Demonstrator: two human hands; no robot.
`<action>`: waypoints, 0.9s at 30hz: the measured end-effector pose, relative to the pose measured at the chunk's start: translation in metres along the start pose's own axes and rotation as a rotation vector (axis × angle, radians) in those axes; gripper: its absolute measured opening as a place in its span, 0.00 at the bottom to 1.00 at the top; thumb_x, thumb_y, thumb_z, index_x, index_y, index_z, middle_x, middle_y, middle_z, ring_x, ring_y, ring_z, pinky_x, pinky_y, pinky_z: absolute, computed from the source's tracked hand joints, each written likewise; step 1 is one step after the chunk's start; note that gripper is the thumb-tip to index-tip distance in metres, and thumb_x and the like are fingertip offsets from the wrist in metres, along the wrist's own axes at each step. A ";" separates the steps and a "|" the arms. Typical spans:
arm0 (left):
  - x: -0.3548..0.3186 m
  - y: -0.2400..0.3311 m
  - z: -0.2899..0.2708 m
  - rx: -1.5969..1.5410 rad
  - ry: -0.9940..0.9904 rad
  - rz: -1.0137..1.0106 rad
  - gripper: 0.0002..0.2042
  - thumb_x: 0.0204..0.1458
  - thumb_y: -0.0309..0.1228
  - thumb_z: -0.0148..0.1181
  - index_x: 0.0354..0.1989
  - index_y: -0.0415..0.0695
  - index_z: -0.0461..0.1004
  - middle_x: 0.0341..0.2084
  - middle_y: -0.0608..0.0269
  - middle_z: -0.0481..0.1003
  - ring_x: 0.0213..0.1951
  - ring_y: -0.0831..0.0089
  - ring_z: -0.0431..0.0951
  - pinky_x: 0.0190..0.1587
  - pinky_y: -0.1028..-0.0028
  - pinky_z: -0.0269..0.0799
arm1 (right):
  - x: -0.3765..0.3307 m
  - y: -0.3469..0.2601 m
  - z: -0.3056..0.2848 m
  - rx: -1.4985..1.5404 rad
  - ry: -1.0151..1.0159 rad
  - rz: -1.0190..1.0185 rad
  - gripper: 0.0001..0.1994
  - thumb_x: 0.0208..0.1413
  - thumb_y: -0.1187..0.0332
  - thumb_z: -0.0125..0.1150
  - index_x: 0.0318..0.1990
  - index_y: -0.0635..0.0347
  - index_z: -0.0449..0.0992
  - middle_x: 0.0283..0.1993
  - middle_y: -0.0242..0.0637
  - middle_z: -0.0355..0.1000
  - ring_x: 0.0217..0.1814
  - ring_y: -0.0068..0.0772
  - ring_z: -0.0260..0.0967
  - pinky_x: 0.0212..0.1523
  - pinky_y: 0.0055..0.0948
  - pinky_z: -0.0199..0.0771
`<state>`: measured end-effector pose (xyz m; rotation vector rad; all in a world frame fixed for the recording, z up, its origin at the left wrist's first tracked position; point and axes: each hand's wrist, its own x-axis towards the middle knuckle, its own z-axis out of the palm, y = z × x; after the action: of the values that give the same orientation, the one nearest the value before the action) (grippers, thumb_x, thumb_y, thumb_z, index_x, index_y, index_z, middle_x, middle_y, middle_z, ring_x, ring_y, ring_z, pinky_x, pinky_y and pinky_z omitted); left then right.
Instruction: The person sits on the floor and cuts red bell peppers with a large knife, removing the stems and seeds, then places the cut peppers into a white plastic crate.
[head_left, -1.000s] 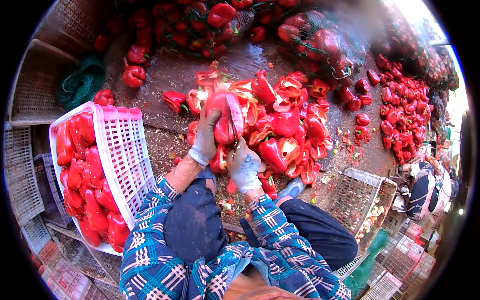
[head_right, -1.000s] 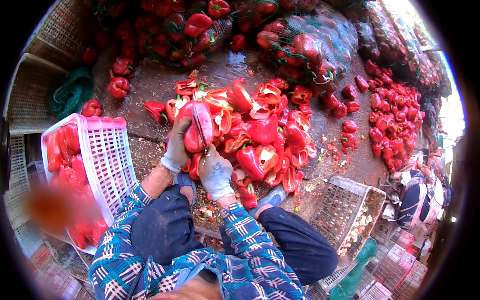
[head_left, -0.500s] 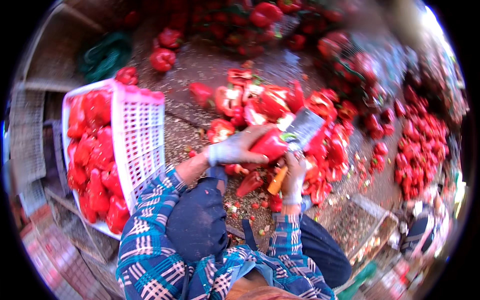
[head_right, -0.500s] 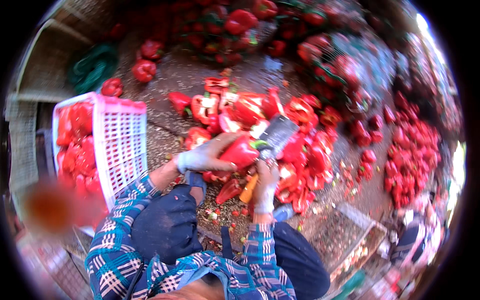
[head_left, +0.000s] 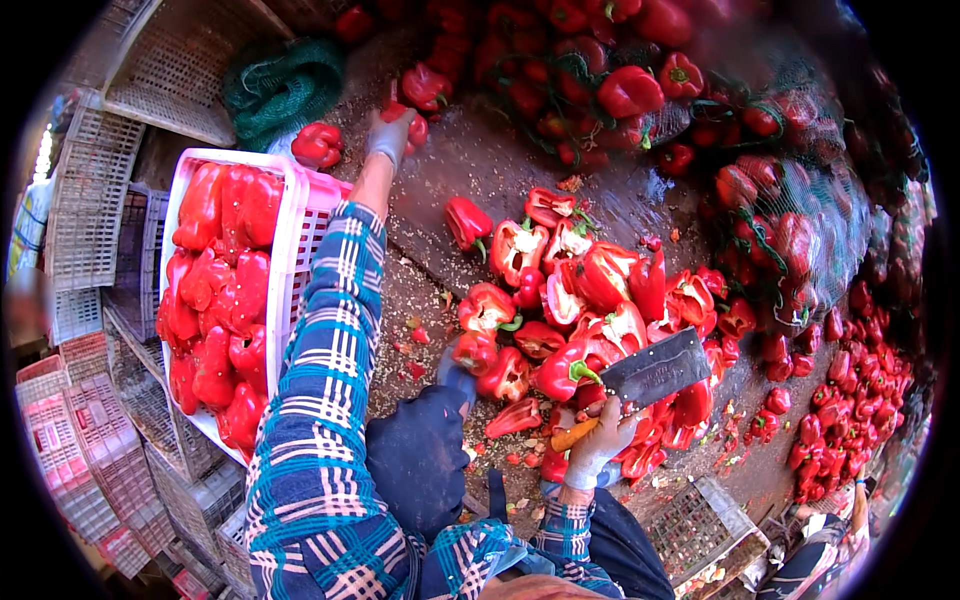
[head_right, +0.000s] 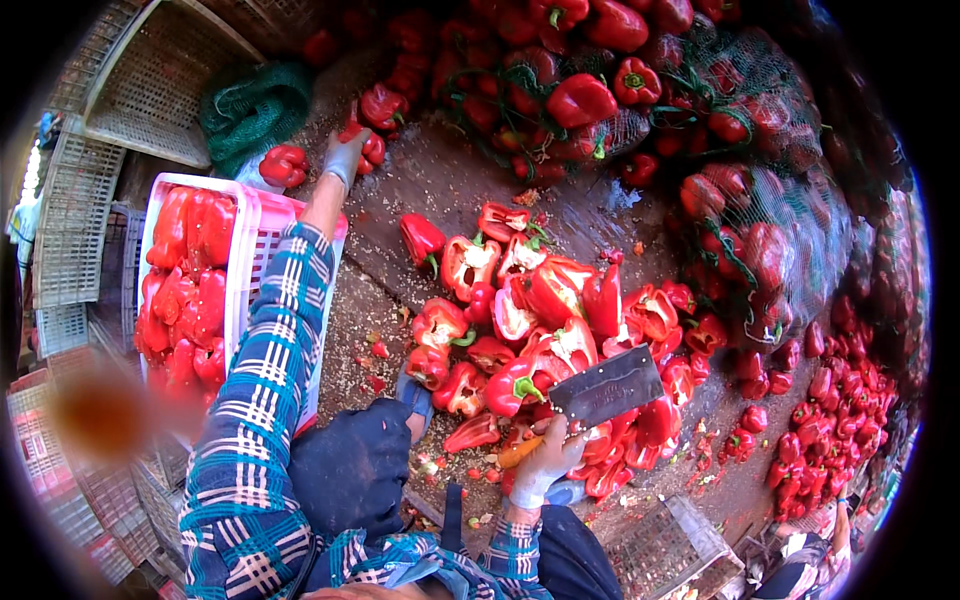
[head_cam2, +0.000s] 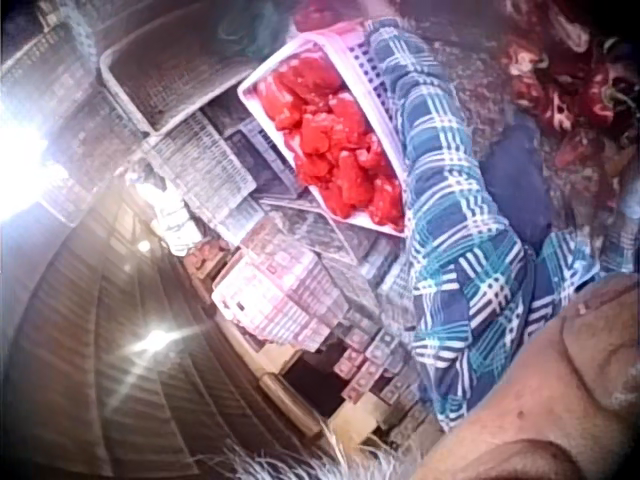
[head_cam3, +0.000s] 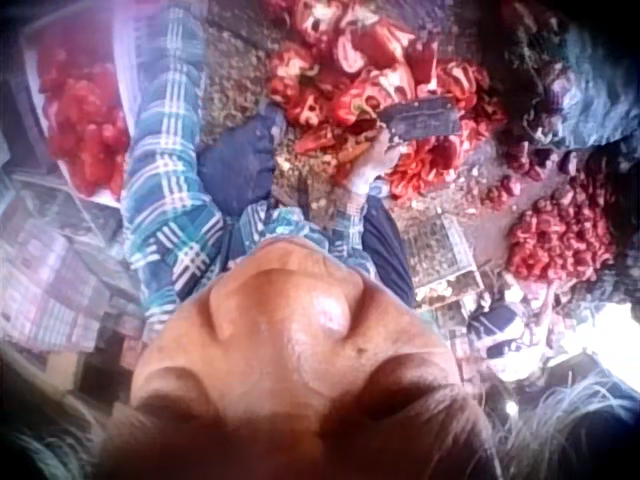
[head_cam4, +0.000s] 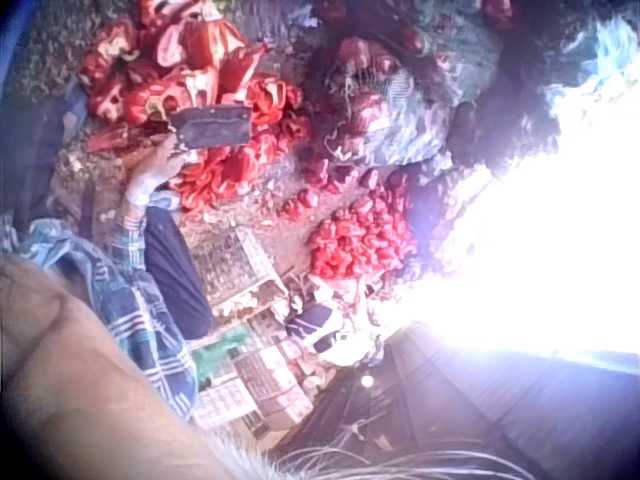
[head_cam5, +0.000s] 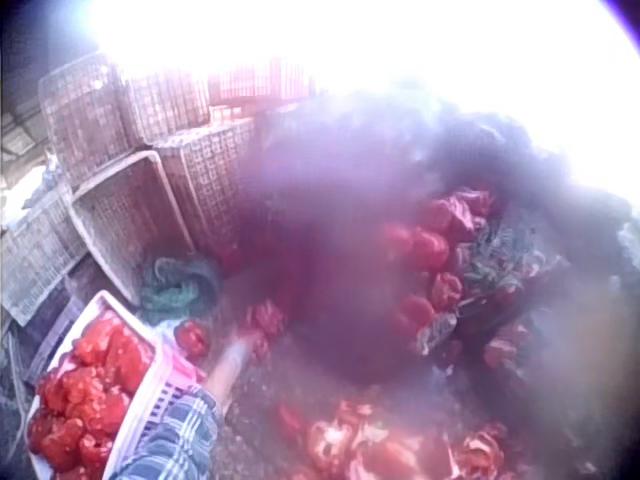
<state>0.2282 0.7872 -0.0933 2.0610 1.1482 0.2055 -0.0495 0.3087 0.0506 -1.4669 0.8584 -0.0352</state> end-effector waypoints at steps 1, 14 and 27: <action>-0.003 0.009 0.009 -0.117 -0.164 -0.037 0.44 0.41 0.50 0.75 0.67 0.47 0.62 0.60 0.41 0.69 0.57 0.50 0.74 0.55 0.57 0.74 | 0.005 0.006 -0.010 -0.040 0.006 -0.022 0.04 0.63 0.72 0.51 0.41 0.61 0.67 0.23 0.31 0.65 0.20 0.24 0.65 0.22 0.25 0.67; -0.102 -0.004 0.067 -0.205 -0.594 0.458 0.47 0.39 0.48 0.77 0.67 0.40 0.61 0.61 0.45 0.67 0.63 0.55 0.68 0.65 0.59 0.66 | -0.020 -0.008 -0.022 -0.503 -0.069 -0.460 0.14 0.61 0.76 0.54 0.53 0.70 0.70 0.30 0.36 0.74 0.25 0.30 0.69 0.28 0.31 0.69; -0.120 0.134 0.076 0.912 -0.533 0.679 0.46 0.38 0.56 0.72 0.65 0.46 0.64 0.61 0.44 0.68 0.60 0.49 0.73 0.62 0.57 0.69 | -0.039 0.008 -0.033 -0.389 -0.128 -0.296 0.09 0.62 0.74 0.56 0.48 0.65 0.74 0.29 0.29 0.73 0.27 0.17 0.65 0.27 0.23 0.64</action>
<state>0.2829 0.6105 -0.0310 2.9754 0.1454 -0.6339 -0.0984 0.3023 0.0669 -1.9318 0.5562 0.0057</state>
